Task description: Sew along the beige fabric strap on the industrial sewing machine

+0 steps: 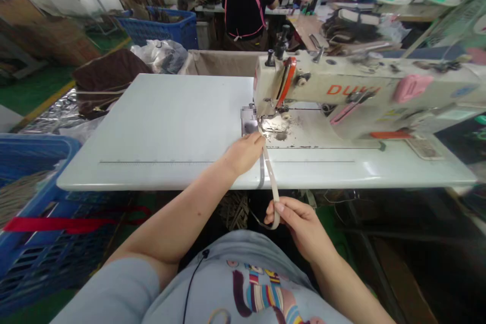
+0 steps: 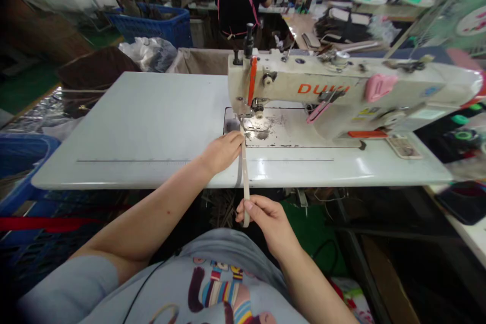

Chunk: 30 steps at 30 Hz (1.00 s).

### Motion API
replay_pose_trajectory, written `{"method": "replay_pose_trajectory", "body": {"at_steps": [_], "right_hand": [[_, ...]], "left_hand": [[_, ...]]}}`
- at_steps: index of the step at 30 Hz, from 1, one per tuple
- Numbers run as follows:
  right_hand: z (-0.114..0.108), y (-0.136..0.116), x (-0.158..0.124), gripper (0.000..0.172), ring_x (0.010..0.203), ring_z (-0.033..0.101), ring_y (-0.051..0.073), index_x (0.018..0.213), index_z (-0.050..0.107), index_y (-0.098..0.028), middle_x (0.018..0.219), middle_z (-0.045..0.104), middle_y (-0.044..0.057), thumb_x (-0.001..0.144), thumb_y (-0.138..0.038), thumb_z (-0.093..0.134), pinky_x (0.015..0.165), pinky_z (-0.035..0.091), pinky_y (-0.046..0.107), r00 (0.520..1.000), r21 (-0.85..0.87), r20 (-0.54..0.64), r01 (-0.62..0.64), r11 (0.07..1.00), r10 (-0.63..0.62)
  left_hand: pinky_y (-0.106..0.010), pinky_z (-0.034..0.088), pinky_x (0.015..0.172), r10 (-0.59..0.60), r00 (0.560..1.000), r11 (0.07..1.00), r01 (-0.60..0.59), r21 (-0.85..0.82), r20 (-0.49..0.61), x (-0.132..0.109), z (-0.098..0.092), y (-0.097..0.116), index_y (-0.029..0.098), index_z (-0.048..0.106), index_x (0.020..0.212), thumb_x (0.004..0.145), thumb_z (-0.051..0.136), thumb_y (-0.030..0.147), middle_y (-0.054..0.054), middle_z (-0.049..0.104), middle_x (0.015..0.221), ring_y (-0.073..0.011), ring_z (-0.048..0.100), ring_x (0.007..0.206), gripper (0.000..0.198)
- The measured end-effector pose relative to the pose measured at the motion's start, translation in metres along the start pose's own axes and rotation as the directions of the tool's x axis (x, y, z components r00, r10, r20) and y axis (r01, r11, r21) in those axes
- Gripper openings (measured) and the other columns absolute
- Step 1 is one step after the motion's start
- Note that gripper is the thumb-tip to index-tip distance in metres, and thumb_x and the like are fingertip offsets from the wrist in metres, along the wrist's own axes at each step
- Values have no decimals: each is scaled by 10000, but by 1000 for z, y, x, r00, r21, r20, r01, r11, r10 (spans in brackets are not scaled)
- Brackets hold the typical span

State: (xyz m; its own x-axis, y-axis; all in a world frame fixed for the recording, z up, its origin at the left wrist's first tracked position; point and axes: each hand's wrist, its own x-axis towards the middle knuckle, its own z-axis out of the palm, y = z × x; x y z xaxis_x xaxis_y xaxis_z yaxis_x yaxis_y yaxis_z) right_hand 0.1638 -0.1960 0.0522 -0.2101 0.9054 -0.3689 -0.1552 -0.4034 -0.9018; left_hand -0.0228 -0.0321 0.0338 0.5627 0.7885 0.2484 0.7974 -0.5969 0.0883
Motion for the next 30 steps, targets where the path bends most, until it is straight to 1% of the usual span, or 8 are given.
{"method": "replay_pose_trajectory", "body": {"at_steps": [4, 8, 16, 20, 23, 25, 28, 30], "right_hand": [[-2, -1, -5, 413, 710, 668, 195, 805, 821, -179, 723, 767, 43, 842, -590, 837, 734, 516, 337, 1000, -13, 9, 19, 1000, -19], [-2, 0, -10, 409, 703, 658, 192, 796, 818, -172, 716, 754, 44, 848, -578, 832, 708, 511, 326, 1000, -16, 10, 10, 1000, -10], [0, 2, -12, 437, 692, 643, 186, 731, 809, -181, 694, 733, 42, 871, -595, 796, 705, 492, 312, 1000, -58, 14, 25, 998, -24], [-1, 6, -8, 463, 685, 643, 191, 719, 798, -184, 687, 729, 46, 865, -623, 790, 686, 493, 310, 1000, -53, 9, 3, 999, -3], [-3, 11, -3, 497, 674, 635, 187, 712, 790, -179, 681, 713, 45, 840, -659, 797, 666, 478, 304, 999, -42, 41, -1, 999, 2], [-5, 14, 1, 522, 664, 624, 182, 718, 790, -176, 675, 702, 46, 839, -684, 785, 661, 467, 303, 998, -50, 65, 8, 999, -4], [-8, 15, 4, 532, 654, 598, 176, 739, 797, -178, 664, 682, 42, 867, -693, 749, 681, 463, 312, 994, -67, 100, 38, 997, -32], [-9, 13, 4, 507, 677, 588, 180, 745, 805, -189, 689, 663, 38, 900, -666, 728, 712, 465, 323, 990, -108, 117, 93, 990, -80]], "left_hand": [[-379, 563, 1025, -7, 1000, 1000, 7, -2, -1, 0, 0, 1, 143, 611, 1124, 1044, 493, 148, -131, 646, 1224, -243, 688, 1115, 142], [-388, 575, 1019, 10, 999, 1000, -10, -9, -31, -1, 3, 0, 151, 615, 1140, 1038, 498, 140, -132, 654, 1230, -246, 692, 1113, 156], [-365, 574, 1031, 57, 994, 998, -53, 45, -93, -2, 11, -1, 159, 632, 1169, 1031, 513, 149, -117, 686, 1208, -238, 696, 1113, 182], [-370, 553, 1082, 96, 988, 993, -87, 76, -118, -3, 16, -2, 172, 644, 1181, 1029, 492, 139, -128, 683, 1273, -247, 661, 1229, 217], [-390, 515, 1141, 118, 986, 989, -106, 107, -114, -2, 20, -4, 176, 649, 1201, 1019, 502, 148, -129, 676, 1321, -259, 626, 1299, 236], [-386, 499, 1161, 111, 988, 988, -99, 115, -110, -1, 21, -5, 185, 655, 1197, 1004, 533, 158, -124, 673, 1336, -259, 620, 1311, 229], [-373, 513, 1141, 95, 989, 990, -83, 111, -116, -1, 23, -6, 182, 655, 1187, 995, 555, 160, -132, 674, 1341, -255, 632, 1292, 218], [-366, 530, 1120, 86, 989, 992, -75, 97, -122, -2, 24, -5, 183, 651, 1186, 1003, 549, 163, -131, 679, 1335, -249, 644, 1276, 211]]}}
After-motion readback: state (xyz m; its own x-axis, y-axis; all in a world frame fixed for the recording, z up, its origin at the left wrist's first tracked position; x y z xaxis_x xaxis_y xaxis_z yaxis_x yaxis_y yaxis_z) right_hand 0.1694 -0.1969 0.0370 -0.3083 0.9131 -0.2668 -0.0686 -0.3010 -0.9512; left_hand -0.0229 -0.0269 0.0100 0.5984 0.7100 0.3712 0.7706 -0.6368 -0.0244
